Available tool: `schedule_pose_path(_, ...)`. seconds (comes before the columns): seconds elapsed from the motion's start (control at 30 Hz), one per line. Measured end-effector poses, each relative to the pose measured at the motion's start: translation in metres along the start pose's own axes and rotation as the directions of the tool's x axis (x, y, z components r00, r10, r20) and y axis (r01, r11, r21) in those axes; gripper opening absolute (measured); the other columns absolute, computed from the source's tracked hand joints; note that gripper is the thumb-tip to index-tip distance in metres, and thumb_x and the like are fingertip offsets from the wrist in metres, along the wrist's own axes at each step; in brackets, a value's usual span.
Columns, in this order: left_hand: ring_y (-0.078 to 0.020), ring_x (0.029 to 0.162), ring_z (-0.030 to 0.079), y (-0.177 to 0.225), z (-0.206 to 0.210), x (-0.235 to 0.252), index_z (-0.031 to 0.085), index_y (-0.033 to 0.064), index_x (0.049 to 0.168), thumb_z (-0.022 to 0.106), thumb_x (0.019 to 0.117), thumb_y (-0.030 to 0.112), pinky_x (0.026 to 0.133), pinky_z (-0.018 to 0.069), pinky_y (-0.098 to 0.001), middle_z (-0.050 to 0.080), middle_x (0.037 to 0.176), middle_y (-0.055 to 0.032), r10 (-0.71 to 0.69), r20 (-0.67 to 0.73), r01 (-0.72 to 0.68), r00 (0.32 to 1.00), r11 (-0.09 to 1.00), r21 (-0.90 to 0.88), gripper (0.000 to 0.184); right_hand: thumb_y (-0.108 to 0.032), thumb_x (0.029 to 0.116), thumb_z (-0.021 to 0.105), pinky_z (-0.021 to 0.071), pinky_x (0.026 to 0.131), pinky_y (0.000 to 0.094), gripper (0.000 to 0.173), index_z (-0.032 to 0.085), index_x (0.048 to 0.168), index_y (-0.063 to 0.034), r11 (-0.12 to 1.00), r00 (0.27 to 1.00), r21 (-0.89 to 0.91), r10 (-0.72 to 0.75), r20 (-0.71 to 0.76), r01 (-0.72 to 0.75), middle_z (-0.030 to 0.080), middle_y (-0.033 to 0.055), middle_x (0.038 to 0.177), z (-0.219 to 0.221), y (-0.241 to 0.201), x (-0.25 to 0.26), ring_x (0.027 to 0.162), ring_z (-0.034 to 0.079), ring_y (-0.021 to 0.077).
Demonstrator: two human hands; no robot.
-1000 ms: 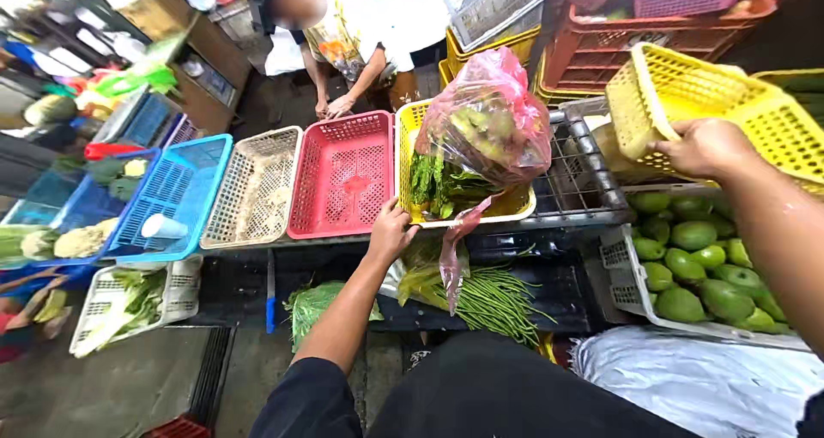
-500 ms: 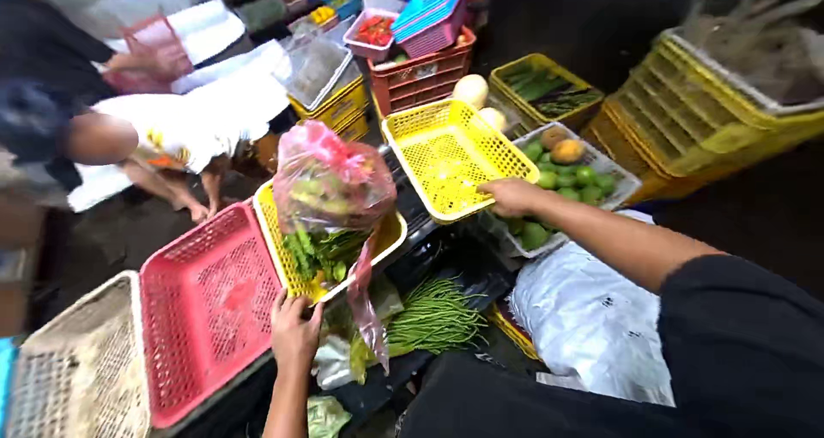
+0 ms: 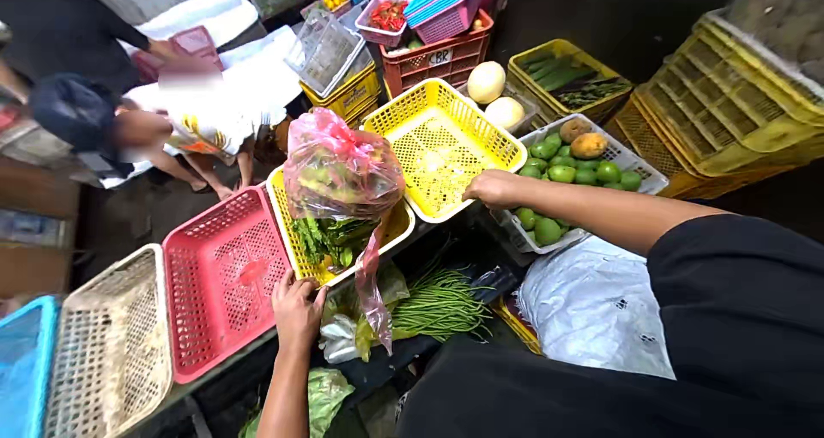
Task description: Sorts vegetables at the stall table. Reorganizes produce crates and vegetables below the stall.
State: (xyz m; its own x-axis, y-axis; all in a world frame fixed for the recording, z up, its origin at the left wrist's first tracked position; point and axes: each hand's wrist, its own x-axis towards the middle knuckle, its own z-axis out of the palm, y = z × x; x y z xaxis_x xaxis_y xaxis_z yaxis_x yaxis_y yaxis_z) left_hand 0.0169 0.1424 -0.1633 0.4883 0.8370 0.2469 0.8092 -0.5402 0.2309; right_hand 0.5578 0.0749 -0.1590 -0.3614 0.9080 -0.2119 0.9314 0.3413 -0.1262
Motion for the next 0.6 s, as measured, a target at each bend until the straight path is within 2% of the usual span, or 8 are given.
schedule_pose_path(0.1,-0.0357,0.133,0.055,0.002,-0.002,0.002,0.077,0.0112,0.091,0.071,0.0903,0.033,0.116,0.0366,-0.0544,0.076,0.109,-0.0058,-0.023,0.034,0.022,0.999,1.0,0.019,0.023,0.001,0.0726,0.079,0.0576,0.076,0.0559,0.033,0.08,0.098,-0.0202,0.999,0.999,-0.034,-0.02,-0.044,0.018,0.074,0.0038,0.087,0.013,0.011,0.008,0.085,0.071,0.0285)
schedule_pose_path(0.13,-0.0351,0.134,0.054,0.004,-0.004,0.002,0.077,0.0109,0.094,0.072,0.0906,0.032,0.116,0.0373,-0.0535,0.076,0.111,-0.0062,-0.043,0.062,0.042,0.997,0.999,0.023,0.022,0.0,0.0736,0.08,0.0566,0.079,0.0572,0.031,0.08,0.098,-0.0192,0.999,1.0,-0.039,0.001,-0.02,-0.002,0.074,0.0043,0.091,0.011,0.009,0.011,0.09,0.071,0.0299)
schedule_pose_path(0.2,-0.0341,0.139,0.05,0.008,-0.01,0.001,0.076,0.0114,0.101,0.071,0.0904,0.032,0.117,0.0366,-0.0527,0.074,0.119,-0.006,-0.078,0.131,0.077,0.988,0.997,0.011,0.024,-0.009,0.0814,0.08,0.0523,0.093,0.0588,0.031,0.078,0.111,-0.0187,0.996,0.994,-0.018,0.086,0.07,-0.085,0.074,0.0054,0.107,0.0,-0.003,0.014,0.108,0.067,0.0321)
schedule_pose_path(0.3,-0.0305,0.143,0.047,0.011,-0.016,-0.004,0.075,0.0119,0.112,0.066,0.0919,0.038,0.12,0.0351,-0.0501,0.071,0.128,-0.0062,-0.125,0.146,0.146,0.981,0.978,-0.146,0.034,-0.037,0.0854,0.083,0.0443,0.107,0.0602,0.062,0.062,0.14,-0.0162,0.963,0.974,0.154,0.213,0.079,-0.223,0.064,0.0127,0.135,-0.021,-0.026,0.011,0.132,0.055,0.0354)
schedule_pose_path(0.37,-0.0266,0.132,0.058,0.019,-0.023,-0.004,0.074,0.0091,0.116,0.065,0.0933,0.038,0.112,0.045,-0.0477,0.071,0.125,-0.0095,-0.196,0.061,0.205,0.979,0.942,-0.267,0.038,-0.046,0.0864,0.081,0.0432,0.109,0.0615,0.074,0.055,0.147,-0.0133,0.901,0.961,0.357,0.276,-0.032,-0.247,0.06,0.0168,0.14,-0.037,-0.049,0.006,0.134,0.053,0.0376)
schedule_pose_path(0.47,-0.0282,0.116,0.065,0.044,-0.039,0.014,0.067,0.0041,0.129,0.068,0.0951,0.034,0.1,0.0526,-0.0498,0.068,0.126,-0.0157,-0.358,0.033,0.344,0.933,0.863,-0.369,0.045,-0.045,0.0855,0.08,0.0436,0.109,0.0624,0.075,0.054,0.146,-0.0088,0.865,0.895,0.473,0.334,-0.296,-0.166,0.057,0.0185,0.143,-0.065,-0.099,0.013,0.134,0.053,0.0391)
schedule_pose_path(0.53,-0.0338,0.126,0.06,0.056,-0.045,0.039,0.056,0.003,0.142,0.073,0.0927,0.037,0.106,0.0491,-0.0551,0.061,0.137,-0.0198,-0.427,0.059,0.413,0.902,0.818,-0.4,0.062,-0.044,0.0806,0.082,0.0428,0.111,0.0597,0.08,0.054,0.146,-0.0067,0.902,0.827,0.427,0.287,-0.484,-0.063,0.052,0.0173,0.148,-0.084,-0.138,0.034,0.137,0.05,0.0377)
schedule_pose_path(0.6,-0.0376,0.139,0.049,0.057,-0.037,0.067,0.039,0.0018,0.154,0.075,0.0908,0.046,0.114,0.0414,-0.0572,0.047,0.152,-0.0239,-0.469,0.09,0.451,0.878,0.753,-0.478,0.086,-0.048,0.0771,0.083,0.0377,0.116,0.0595,0.084,0.055,0.145,-0.0075,0.946,0.764,0.325,0.197,-0.614,0.017,0.047,0.018,0.154,-0.102,-0.172,0.066,0.144,0.042,0.0385)
